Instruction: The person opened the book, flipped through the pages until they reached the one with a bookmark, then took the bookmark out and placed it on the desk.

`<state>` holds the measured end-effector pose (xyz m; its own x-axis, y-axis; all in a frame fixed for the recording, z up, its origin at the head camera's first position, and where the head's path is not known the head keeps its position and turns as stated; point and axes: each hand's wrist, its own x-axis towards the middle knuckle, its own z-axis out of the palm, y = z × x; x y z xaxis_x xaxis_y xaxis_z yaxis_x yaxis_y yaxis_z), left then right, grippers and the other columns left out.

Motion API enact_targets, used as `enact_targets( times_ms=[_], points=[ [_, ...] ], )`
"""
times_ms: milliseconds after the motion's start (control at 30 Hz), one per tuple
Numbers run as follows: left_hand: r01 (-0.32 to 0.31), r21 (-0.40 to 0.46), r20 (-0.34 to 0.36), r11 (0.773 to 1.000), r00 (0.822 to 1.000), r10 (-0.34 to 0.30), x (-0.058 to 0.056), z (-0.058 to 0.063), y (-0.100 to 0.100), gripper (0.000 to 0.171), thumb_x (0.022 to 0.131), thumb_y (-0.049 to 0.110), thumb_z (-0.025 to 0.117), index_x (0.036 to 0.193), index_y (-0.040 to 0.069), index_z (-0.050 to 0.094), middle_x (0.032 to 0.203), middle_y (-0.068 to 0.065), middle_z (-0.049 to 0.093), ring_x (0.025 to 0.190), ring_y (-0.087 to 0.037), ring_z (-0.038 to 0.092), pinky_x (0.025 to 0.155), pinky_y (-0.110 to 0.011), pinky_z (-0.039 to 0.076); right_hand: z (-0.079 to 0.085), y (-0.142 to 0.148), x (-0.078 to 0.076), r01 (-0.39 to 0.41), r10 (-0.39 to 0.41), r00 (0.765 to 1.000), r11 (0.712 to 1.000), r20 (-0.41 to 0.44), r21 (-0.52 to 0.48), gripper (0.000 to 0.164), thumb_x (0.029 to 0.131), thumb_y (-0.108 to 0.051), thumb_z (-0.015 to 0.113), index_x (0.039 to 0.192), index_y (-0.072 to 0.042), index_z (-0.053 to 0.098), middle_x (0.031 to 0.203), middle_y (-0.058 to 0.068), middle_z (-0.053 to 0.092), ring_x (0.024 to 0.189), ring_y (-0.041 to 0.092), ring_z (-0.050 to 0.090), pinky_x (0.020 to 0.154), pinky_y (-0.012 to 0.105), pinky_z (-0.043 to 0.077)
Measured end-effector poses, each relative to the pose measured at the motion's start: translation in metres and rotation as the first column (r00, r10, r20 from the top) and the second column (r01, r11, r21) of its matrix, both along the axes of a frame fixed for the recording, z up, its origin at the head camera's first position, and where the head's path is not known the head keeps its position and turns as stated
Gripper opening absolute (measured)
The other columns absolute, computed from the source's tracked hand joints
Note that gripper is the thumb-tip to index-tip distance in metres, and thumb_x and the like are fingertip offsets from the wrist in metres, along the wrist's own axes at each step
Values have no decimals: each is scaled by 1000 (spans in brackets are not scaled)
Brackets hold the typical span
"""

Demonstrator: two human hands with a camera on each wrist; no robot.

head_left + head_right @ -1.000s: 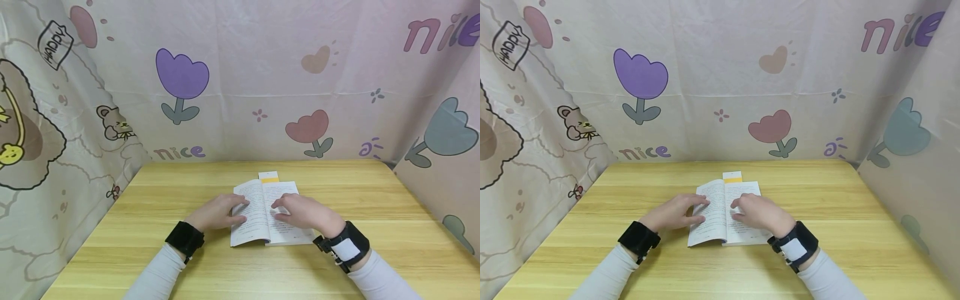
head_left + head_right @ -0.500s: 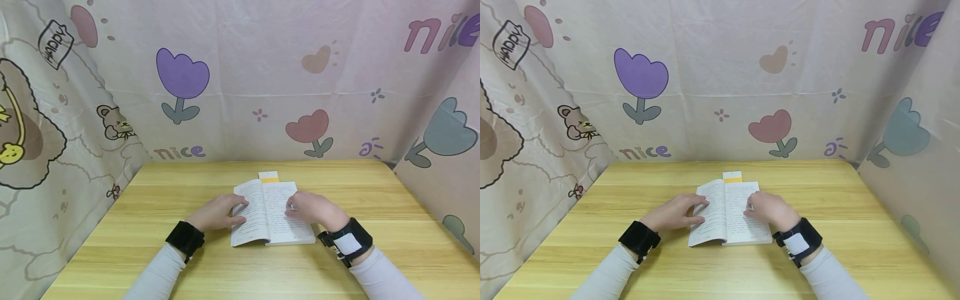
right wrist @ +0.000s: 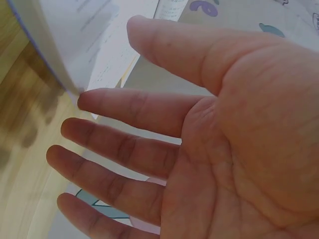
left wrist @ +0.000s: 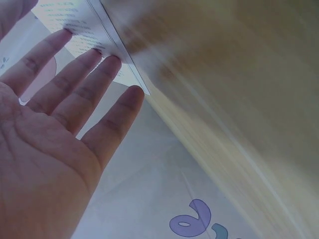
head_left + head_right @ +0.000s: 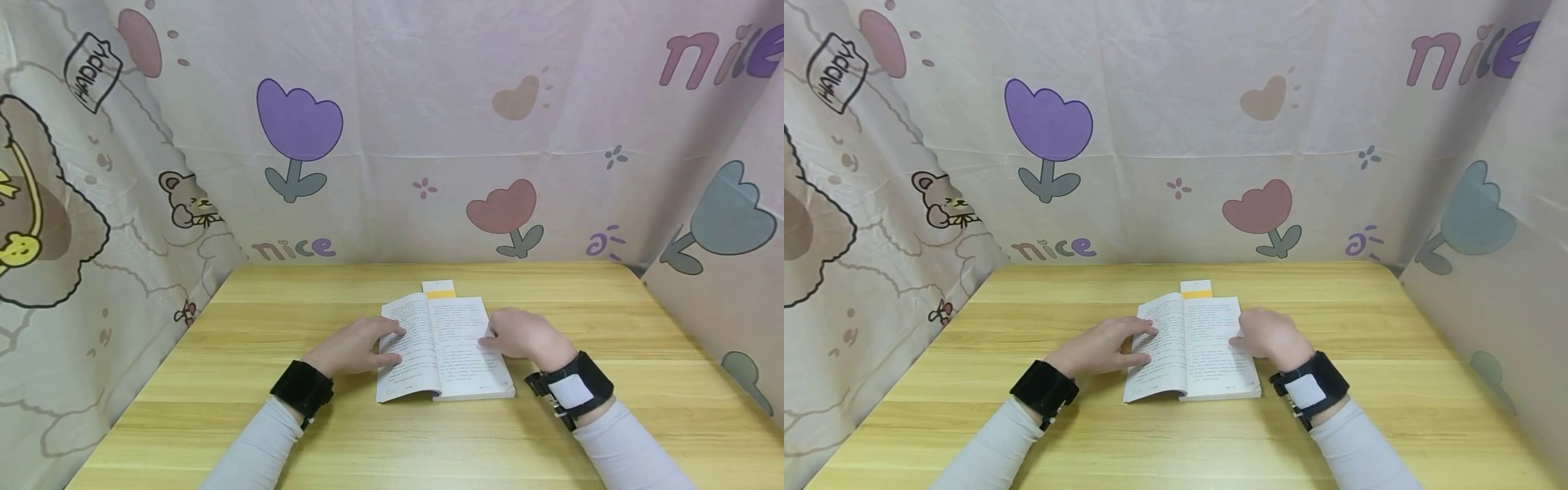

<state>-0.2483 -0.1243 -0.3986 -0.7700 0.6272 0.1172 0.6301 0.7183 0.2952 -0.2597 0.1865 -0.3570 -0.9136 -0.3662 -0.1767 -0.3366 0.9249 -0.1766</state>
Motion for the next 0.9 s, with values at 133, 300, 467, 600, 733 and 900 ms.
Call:
enact_targets(
  times_ms=[133, 300, 467, 600, 733, 900],
  points=[
    [0, -1, 1, 1000, 1000, 0, 0, 0, 0, 52, 87, 46, 67, 129, 14, 61, 133, -1, 55, 123, -17, 48, 102, -34, 37, 0, 3, -1, 24, -24, 1000, 1000, 16, 7, 30, 91, -34, 64, 75, -9, 59, 58, 0, 45, 49, 11, 41, 45, 23, 30],
    [-9, -10, 11, 1000, 1000, 9, 1, 1, 0, 53, 87, 46, 67, 129, 15, 61, 134, -1, 54, 124, -17, 47, 102, -34, 37, 0, 4, -1, 19, -19, 999, 1000, 37, 3, 31, 91, -34, 64, 74, -9, 60, 57, -1, 43, 48, 11, 39, 45, 22, 28],
    [-7, -6, 9, 1000, 1000, 7, 1, 1, 0, 53, 86, 45, 67, 129, 14, 61, 134, -1, 55, 123, -17, 48, 102, -34, 37, 0, 4, 0, 14, -14, 999, 1000, 33, 8, 31, 91, -35, 64, 74, -9, 60, 57, -2, 41, 48, 10, 38, 45, 22, 28],
    [1, -2, 5, 1000, 1000, -1, 1, 1, 0, 53, 87, 45, 67, 129, 14, 61, 133, -1, 55, 123, -17, 48, 102, -34, 37, 2, 4, 0, 4, -5, 1000, 1000, 30, 15, 29, 91, -35, 64, 75, -10, 62, 57, -3, 40, 49, 10, 38, 46, 22, 28],
    [2, 1, 3, 1000, 1000, -2, 2, 1, 0, 53, 87, 45, 67, 129, 13, 61, 133, -1, 55, 123, -17, 48, 102, -34, 37, 4, 4, 1, -1, 1, 1000, 1000, 10, 22, 27, 91, -36, 65, 88, -10, 67, 61, -2, 46, 52, 11, 44, 47, 24, 32],
    [5, -2, 2, 1000, 1000, -5, 1, 0, 0, 54, 87, 45, 67, 130, 13, 61, 134, -2, 55, 123, -18, 48, 102, -34, 37, 8, 3, 0, -16, 17, 1000, 999, -23, 35, 38, 91, -36, 65, 113, -5, 68, 85, 5, 61, 65, 15, 52, 52, 29, 39]
  ],
)
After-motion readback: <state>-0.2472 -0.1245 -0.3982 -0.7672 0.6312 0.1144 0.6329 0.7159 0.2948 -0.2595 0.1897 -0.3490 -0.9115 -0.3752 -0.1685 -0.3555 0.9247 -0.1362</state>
